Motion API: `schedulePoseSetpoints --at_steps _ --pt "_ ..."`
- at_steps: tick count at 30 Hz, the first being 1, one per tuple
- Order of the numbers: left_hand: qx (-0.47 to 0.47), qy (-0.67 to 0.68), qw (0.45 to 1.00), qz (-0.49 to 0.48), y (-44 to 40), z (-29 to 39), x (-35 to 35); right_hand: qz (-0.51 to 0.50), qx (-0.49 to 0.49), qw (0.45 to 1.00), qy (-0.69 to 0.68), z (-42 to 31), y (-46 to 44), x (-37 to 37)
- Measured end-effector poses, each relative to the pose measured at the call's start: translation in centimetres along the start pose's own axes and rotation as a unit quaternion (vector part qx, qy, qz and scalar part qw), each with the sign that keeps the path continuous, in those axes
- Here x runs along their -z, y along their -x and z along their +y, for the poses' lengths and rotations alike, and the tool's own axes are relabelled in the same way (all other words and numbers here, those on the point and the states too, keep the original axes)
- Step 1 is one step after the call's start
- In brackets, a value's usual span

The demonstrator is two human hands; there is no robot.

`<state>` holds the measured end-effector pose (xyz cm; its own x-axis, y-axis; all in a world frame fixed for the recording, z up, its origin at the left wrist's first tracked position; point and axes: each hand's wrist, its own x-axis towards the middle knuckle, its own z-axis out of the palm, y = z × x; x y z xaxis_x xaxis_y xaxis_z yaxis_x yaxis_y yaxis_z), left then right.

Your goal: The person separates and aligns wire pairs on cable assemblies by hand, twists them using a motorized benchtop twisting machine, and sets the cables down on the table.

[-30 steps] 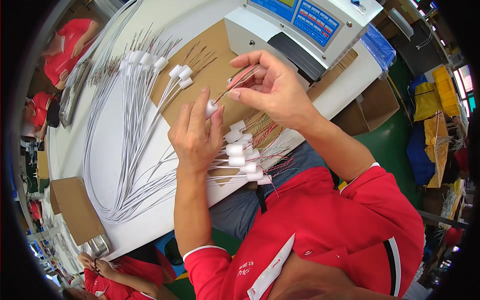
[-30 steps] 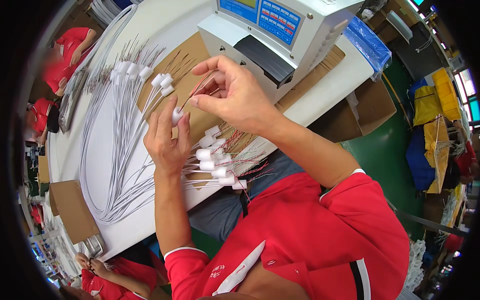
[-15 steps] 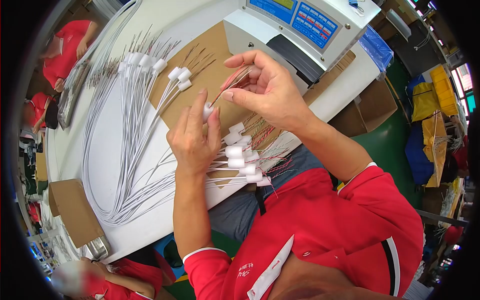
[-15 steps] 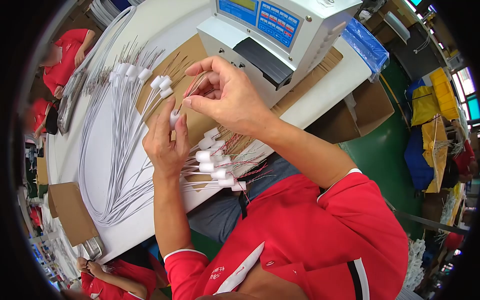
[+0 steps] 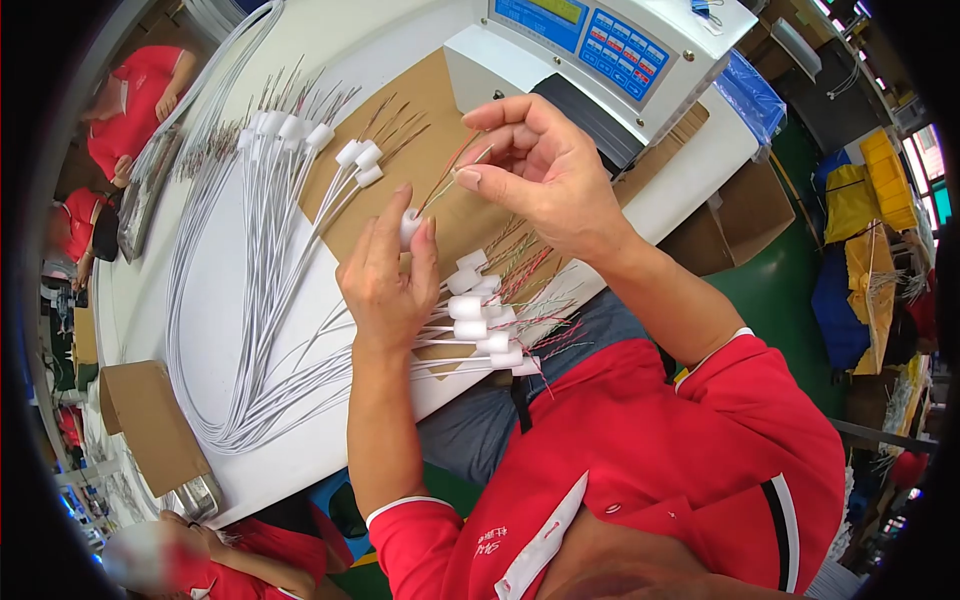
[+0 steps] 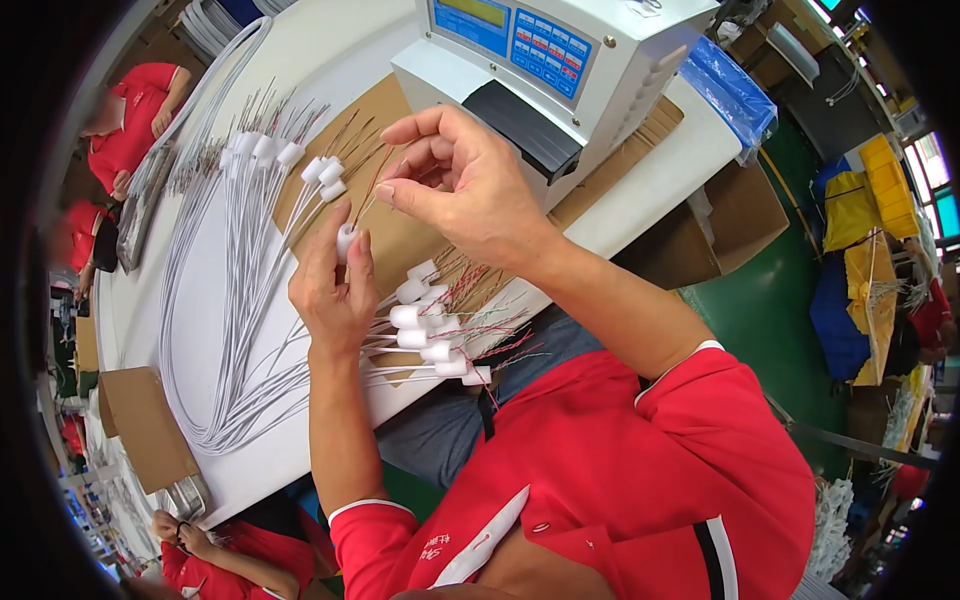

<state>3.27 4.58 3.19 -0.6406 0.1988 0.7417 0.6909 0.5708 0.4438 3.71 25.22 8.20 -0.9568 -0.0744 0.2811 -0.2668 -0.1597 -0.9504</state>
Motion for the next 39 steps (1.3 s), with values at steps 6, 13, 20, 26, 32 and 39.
schedulePoseSetpoints --at_steps 6,13,20,26,32,39 --pt "0.087 0.068 0.994 -0.016 0.4 0.1 0.4 0.013 0.018 1.0 -0.002 1.0 -0.3 0.1" --pt "0.098 0.158 0.981 -0.05 0.6 -0.3 1.0 -0.022 -0.013 0.999 -0.028 1.3 -0.4 0.4" --pt "0.105 0.219 0.967 -0.081 0.5 -0.4 1.5 -0.055 -0.037 0.998 -0.017 1.6 -0.1 0.4" --pt "0.085 0.136 0.985 -0.057 0.3 0.1 0.9 -0.062 -0.027 0.998 0.008 1.7 -0.1 0.3" --pt "-0.052 0.04 0.998 -0.017 -0.3 -0.5 0.2 -0.078 -0.019 0.996 0.049 2.0 -0.3 0.2" --pt "0.039 0.073 0.995 -0.049 0.5 -0.2 0.0 -0.155 0.068 0.932 0.32 -0.4 -1.5 1.9"
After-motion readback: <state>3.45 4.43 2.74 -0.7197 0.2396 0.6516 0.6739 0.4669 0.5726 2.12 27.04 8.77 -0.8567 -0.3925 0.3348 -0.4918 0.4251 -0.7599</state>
